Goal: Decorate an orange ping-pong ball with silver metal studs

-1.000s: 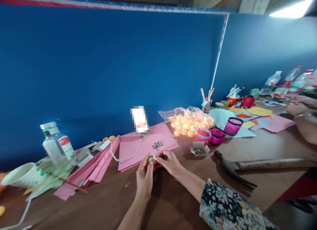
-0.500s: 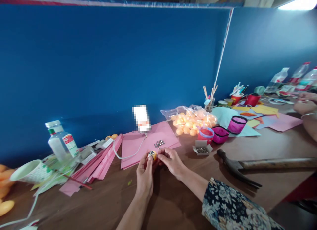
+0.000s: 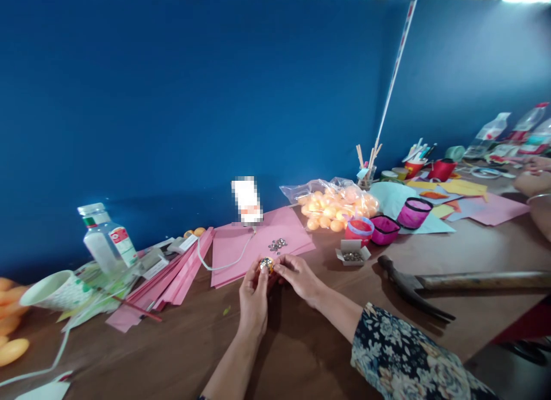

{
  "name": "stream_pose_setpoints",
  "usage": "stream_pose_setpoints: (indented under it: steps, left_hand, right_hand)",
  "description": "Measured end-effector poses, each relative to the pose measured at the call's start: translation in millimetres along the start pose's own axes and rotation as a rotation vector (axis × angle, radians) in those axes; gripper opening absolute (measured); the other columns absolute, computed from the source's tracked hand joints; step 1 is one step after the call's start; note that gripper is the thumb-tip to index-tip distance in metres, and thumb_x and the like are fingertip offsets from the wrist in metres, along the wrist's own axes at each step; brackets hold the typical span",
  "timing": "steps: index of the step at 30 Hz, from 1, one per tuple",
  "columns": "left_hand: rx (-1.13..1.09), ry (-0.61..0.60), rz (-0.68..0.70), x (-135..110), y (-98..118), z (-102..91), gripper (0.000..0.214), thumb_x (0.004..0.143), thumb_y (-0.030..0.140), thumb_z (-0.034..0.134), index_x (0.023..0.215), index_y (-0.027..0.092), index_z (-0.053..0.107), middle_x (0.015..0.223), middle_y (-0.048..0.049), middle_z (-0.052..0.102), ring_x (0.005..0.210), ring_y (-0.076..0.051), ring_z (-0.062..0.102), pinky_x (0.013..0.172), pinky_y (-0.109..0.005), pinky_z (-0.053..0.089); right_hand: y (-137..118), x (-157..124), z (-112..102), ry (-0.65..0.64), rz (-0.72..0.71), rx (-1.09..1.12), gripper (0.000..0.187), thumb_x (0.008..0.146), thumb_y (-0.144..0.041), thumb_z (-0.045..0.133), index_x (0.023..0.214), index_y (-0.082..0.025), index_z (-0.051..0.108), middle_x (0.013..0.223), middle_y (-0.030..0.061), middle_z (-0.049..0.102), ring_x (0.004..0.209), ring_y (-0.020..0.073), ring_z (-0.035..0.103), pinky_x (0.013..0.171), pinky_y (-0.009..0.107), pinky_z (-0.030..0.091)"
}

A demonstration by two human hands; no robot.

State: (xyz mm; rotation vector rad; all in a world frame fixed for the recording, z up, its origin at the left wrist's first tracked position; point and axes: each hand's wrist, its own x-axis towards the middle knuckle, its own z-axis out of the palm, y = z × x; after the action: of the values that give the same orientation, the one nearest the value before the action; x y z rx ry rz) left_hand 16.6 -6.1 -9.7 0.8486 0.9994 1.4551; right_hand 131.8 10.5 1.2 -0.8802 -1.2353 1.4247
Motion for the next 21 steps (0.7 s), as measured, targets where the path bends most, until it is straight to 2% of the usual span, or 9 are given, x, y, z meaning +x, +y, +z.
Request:
stream_pose_setpoints:
  steps: [21]
  left_hand:
    - [0.03, 0.002, 0.028, -1.1, 0.1, -0.7, 0.049, 0.074, 0.031, 0.056, 0.12, 0.021, 0.045, 0.115, -0.0094, 0.057, 0.106, -0.02, 0.052, 0.091, -0.035, 0.04]
  right_hand:
    - [0.2, 0.1, -0.4, 0.0, 0.044, -0.032, 0.024, 0.073, -0.04, 0.056, 0.076, -0.015, 0.054, 0.068, -0.0005, 0.058, 0.061, 0.0103, 0.053, 0.057, 0.022, 0.041]
